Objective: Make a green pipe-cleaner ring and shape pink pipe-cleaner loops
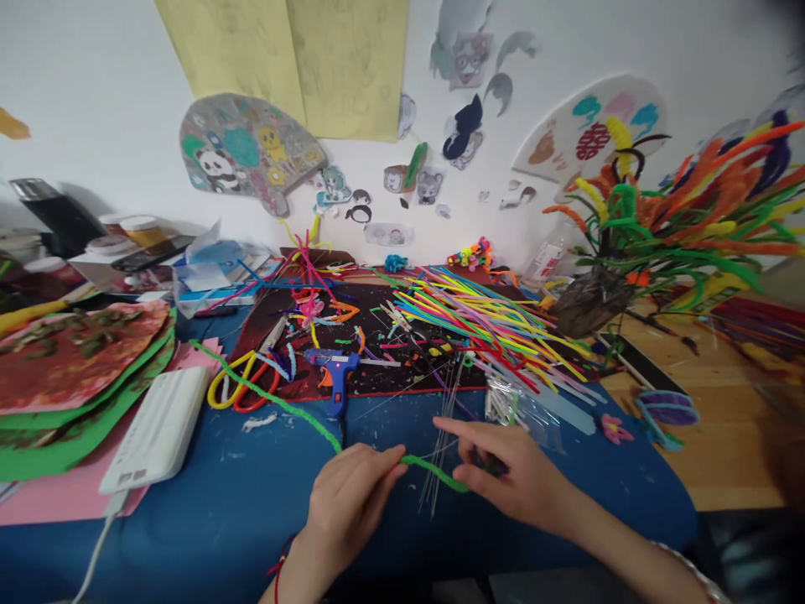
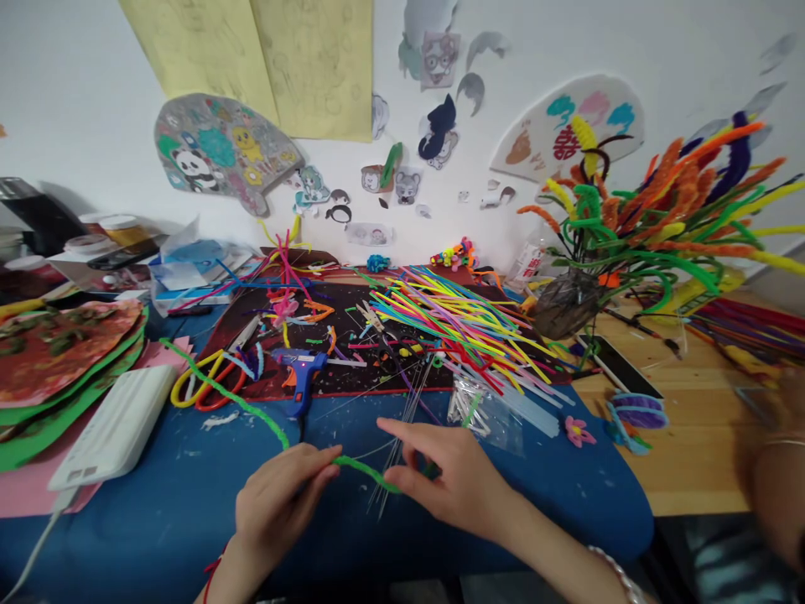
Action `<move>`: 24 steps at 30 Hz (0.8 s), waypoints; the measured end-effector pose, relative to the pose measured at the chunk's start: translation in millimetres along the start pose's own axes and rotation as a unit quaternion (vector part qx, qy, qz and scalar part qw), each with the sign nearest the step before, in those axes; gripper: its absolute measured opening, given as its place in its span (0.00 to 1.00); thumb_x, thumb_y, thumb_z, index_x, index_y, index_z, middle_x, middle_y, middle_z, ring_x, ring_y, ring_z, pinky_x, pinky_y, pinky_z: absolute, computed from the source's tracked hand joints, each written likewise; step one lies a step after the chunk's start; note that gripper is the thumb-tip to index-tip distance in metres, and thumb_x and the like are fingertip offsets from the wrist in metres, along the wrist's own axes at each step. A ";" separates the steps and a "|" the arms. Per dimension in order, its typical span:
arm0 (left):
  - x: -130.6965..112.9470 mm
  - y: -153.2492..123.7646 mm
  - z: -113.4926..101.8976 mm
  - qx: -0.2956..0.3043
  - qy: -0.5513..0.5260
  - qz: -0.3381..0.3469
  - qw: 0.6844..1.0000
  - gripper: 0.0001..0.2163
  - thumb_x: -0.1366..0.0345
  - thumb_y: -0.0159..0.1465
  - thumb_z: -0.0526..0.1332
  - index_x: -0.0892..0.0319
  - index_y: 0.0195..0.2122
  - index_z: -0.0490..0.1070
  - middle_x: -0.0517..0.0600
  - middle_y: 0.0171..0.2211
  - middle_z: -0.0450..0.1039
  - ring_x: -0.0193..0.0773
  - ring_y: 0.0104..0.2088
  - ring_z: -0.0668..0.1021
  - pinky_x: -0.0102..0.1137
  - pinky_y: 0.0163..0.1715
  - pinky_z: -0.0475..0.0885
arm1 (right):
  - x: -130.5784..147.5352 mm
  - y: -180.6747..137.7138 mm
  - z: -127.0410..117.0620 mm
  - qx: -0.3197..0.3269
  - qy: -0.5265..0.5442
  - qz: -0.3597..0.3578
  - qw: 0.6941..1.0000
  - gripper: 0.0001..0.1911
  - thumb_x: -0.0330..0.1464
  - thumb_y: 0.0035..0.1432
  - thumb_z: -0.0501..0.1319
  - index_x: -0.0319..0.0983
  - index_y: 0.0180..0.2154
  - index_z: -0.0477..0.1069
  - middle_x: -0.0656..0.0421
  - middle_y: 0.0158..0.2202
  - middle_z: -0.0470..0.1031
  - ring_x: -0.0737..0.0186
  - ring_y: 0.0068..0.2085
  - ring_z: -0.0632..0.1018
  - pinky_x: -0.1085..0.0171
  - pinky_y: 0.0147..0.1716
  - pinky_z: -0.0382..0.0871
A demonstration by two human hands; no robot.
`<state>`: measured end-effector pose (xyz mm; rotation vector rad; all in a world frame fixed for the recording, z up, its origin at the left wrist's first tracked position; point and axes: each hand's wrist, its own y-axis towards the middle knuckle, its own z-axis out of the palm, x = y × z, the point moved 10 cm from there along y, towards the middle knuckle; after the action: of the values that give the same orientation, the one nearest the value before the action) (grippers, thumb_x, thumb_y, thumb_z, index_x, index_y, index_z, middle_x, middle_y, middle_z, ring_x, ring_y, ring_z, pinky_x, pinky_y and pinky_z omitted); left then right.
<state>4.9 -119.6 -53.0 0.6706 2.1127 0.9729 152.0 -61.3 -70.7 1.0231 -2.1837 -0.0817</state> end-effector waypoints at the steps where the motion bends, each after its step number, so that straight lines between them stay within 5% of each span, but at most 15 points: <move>1: 0.0 -0.4 2.3 0.006 -0.002 -0.001 1.000 0.06 0.73 0.64 0.59 0.63 0.42 0.72 0.48 0.24 0.75 0.31 0.24 0.76 0.25 0.27 0.72 | -5.0 -0.1 8.4 0.015 0.078 0.040 0.996 0.22 0.42 0.63 0.55 0.39 0.56 0.67 0.63 0.25 0.73 0.71 0.23 0.70 0.71 0.23 0.63; 4: 3.4 -1.4 9.4 0.025 -0.009 -0.016 1.000 0.07 0.72 0.65 0.58 0.62 0.42 0.72 0.48 0.25 0.74 0.31 0.24 0.75 0.25 0.27 0.72 | -8.9 -0.1 21.2 0.011 0.202 0.105 0.974 0.19 0.40 0.66 0.52 0.39 0.51 0.72 0.63 0.22 0.72 0.72 0.21 0.69 0.72 0.21 0.62; 10: 12.9 -2.3 8.0 0.014 -0.011 -0.047 0.999 0.05 0.72 0.64 0.58 0.60 0.41 0.69 0.48 0.27 0.74 0.31 0.26 0.76 0.24 0.26 0.72 | -2.2 7.2 7.3 -0.055 0.204 0.104 0.972 0.18 0.38 0.66 0.52 0.38 0.38 0.79 0.62 0.19 0.73 0.71 0.19 0.69 0.71 0.21 0.62; 16: -2.3 -4.3 2.8 0.010 -0.014 0.048 0.999 0.10 0.79 0.61 0.58 0.63 0.42 0.69 0.49 0.25 0.73 0.32 0.24 0.73 0.28 0.26 0.69 | 8.8 12.6 -6.4 -0.048 0.166 0.045 0.984 0.14 0.34 0.64 0.54 0.40 0.37 0.78 0.59 0.28 0.80 0.69 0.24 0.76 0.71 0.26 0.70; 24: -24.9 -5.5 16.2 0.107 0.033 0.173 0.979 0.08 0.79 0.61 0.53 0.67 0.39 0.69 0.49 0.21 0.71 0.33 0.19 0.67 0.30 0.20 0.59 | 20.2 20.2 -17.9 -0.017 0.113 -0.054 0.992 0.11 0.28 0.63 0.55 0.39 0.36 0.77 0.60 0.32 0.82 0.68 0.34 0.81 0.71 0.35 0.73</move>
<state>31.9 -133.0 -55.4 1.1596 2.2219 0.9665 141.4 -57.4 -38.9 1.0775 -1.9157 -0.0493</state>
